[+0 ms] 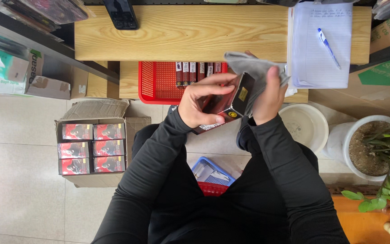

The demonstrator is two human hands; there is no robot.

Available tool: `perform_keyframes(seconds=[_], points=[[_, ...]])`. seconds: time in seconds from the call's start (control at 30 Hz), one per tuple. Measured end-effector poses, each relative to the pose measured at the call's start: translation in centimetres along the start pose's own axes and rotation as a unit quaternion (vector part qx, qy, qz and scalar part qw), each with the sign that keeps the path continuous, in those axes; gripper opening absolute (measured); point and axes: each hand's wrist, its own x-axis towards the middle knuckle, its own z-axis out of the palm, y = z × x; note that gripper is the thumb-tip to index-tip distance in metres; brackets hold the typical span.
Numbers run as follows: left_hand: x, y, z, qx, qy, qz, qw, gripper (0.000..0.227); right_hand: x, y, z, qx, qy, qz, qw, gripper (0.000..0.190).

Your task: The person wipes a small box with a grey cloth and writes in a notebook using a blue pen. They handle individual phone screen protector packages, removing one from a wrapper and placing others into a red basket.

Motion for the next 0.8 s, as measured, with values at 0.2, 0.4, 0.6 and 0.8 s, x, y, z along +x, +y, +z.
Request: perform_keyframes(seconds=[0.2, 0.4, 0.6, 0.8], points=[[0.4, 0.9, -1.0, 0.263, 0.038, 0.016, 0.964, 0.059, -0.8, 0.7, -1.0, 0.036, -0.051, 0.002, 0.998, 0.055], [0.2, 0.6, -0.9, 0.352, 0.08, 0.045, 0.931, 0.057, -1.7, 0.1, -0.7, -0.098, -0.141, -0.061, 0.983, 0.051], [0.2, 1.1, -1.8, 0.394, 0.104, 0.036, 0.913, 0.058, -2.5, -1.0, -0.1, -0.116, -0.141, -0.092, 0.979, 0.052], [0.1, 0.9, -3.0, 0.416, 0.137, 0.006, 0.899, 0.059, -2.8, -0.3, -0.3, -0.055, -0.133, -0.068, 0.987, 0.059]])
